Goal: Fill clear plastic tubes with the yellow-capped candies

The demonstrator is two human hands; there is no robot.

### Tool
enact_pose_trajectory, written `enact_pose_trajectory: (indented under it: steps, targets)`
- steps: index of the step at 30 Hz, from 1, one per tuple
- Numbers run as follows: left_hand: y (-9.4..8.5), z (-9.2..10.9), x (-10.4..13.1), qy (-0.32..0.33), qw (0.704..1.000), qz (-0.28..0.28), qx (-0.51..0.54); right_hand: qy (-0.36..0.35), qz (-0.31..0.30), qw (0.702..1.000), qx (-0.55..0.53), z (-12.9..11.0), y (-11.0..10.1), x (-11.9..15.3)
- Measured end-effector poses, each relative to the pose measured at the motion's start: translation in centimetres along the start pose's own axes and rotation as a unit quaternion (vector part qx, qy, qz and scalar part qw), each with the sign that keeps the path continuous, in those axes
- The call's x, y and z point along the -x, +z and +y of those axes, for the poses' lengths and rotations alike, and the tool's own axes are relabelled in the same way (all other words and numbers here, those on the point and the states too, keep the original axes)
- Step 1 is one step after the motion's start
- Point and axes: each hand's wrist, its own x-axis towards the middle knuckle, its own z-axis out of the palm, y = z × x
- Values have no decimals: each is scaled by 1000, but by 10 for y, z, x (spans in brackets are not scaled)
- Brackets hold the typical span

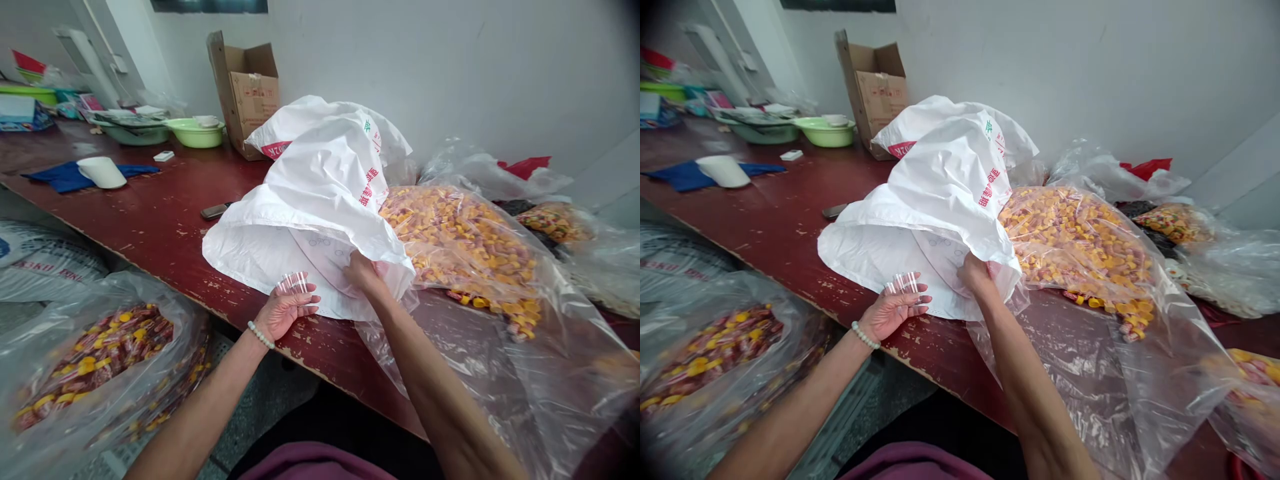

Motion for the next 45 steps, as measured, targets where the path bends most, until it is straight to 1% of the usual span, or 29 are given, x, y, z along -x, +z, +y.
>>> enact_pose_trajectory:
  steps: [1,3,5,6,7,9,11,13,14,16,17,18,19,21,23,25,28,31,33,34,35,37,39,40,42,43,45]
  targets:
    - [2,-2,-1,7,1000,3,-13,4,-8,1000,-27,-4,-2,9]
    - [5,-8,-3,32,998,3,-52,-13,-34,991,-131,-12,-3,33]
    - [8,-14,-5,72,993,-2,-98,-46,-54,964,-256,-21,-1,58]
    - [10,-17,-6,95,988,-2,-123,-60,-57,951,-298,-24,0,69]
    - [12,-20,-7,119,982,3,-147,-67,-55,944,-317,-27,1,78]
    - [15,-22,-8,159,968,16,-192,-71,-40,949,-303,-29,3,90]
    - [18,-23,-8,186,955,31,-231,-77,-29,952,-293,-27,3,95]
    - [20,-23,-7,199,945,47,-254,-98,-29,948,-302,-24,1,94]
    - [21,-23,-7,202,943,58,-259,-112,-37,944,-309,-22,0,92]
    - [20,-23,-6,202,944,84,-247,-139,-71,937,-314,-19,-1,82]
    - [19,-23,-6,200,948,94,-230,-140,-83,941,-297,-18,-2,74]
    - [18,-23,-6,196,953,100,-211,-130,-82,952,-266,-17,-1,63]
    - [16,-23,-6,191,957,102,-191,-111,-67,965,-227,-17,-1,51]
    - [13,-21,-7,177,966,98,-159,-54,-12,987,-148,-16,3,22]
    - [10,-18,-8,161,973,91,-139,-10,26,994,-101,-16,10,-6]
    - [9,-14,-8,141,979,87,-120,16,30,996,-78,-16,18,-27]
    - [9,-11,-6,103,988,75,-86,43,21,998,-48,-16,26,-45]
    - [8,-10,-7,81,993,59,-59,61,20,998,-28,-17,27,-47]
    - [5,-10,-10,90,992,64,-57,61,29,998,-16,-19,24,-38]
    - [3,-11,-11,98,991,72,-62,50,35,998,-18,-20,23,-29]
    - [1,-12,-13,108,988,82,-72,30,36,998,-30,-21,21,-18]
    - [-1,-14,-15,134,981,95,-105,-28,18,996,-79,-24,16,11]
    - [-2,-17,-17,178,966,90,-163,-84,-11,987,-134,-27,13,41]
    - [-2,-17,-17,202,956,78,-197,-100,-23,982,-156,-29,12,53]
    - [1,-18,-16,234,936,41,-260,-105,-28,974,-199,-30,11,72]
    - [4,-18,-15,240,929,23,-281,-95,-28,969,-226,-30,12,78]
    - [9,-17,-12,234,924,2,-302,-63,-25,955,-288,-27,13,85]
